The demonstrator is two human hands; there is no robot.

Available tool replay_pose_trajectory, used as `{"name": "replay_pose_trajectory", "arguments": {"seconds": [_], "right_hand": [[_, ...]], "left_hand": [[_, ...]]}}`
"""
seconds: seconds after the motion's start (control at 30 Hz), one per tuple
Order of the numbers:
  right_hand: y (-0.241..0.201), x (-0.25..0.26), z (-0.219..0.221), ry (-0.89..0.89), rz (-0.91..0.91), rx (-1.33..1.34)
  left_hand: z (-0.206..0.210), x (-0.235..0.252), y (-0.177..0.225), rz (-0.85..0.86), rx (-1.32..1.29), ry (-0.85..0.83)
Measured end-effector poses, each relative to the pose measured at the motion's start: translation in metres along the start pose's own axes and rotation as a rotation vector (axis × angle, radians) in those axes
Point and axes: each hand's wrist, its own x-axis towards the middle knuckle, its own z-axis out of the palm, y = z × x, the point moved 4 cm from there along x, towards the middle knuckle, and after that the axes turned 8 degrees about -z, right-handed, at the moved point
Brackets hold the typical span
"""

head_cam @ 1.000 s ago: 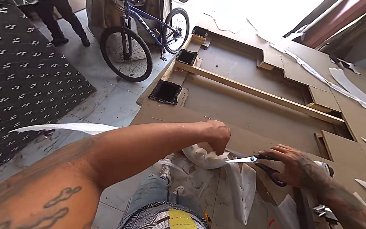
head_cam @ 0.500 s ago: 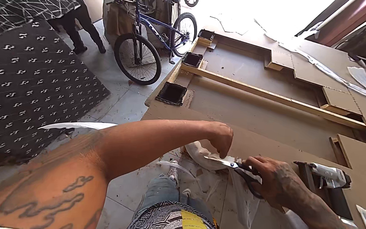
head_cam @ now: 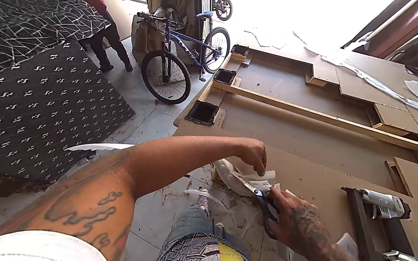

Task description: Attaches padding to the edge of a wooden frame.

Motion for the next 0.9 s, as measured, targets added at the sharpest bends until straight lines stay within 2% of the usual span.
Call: {"name": "replay_pose_trajectory", "arguments": {"seconds": [0.1,0.2,0.3,0.4,0.5,0.63,0.7,0.9], "right_hand": [[0.002,0.004,0.001,-0.026,0.010,0.037],[0.008,-0.009,-0.001,-0.011,0.031,0.081],[0.005,-0.023,-0.003,0.043,0.062,0.046],[-0.007,-0.015,-0.002,0.062,0.080,0.015],[-0.020,0.008,0.000,0.055,0.069,0.040],[-0.024,0.026,-0.005,-0.056,0.067,0.045],[-0.023,0.034,-0.007,-0.038,0.047,0.014],[-0.014,0.064,-0.012,-0.115,-0.036,0.021]], "left_hand": [[-0.014,-0.007,-0.005,0.012,0.037,0.086],[-0.028,-0.027,-0.019,0.076,0.299,0.131],[-0.021,-0.046,-0.035,0.139,0.506,0.106],[-0.012,-0.048,-0.049,0.144,0.621,0.135],[-0.012,-0.048,-0.055,0.134,0.636,0.157],[-0.015,-0.050,-0.053,0.079,0.696,0.137],[-0.016,-0.052,-0.054,0.060,0.736,0.131],[-0.024,-0.052,-0.061,0.135,0.641,0.148]]}}
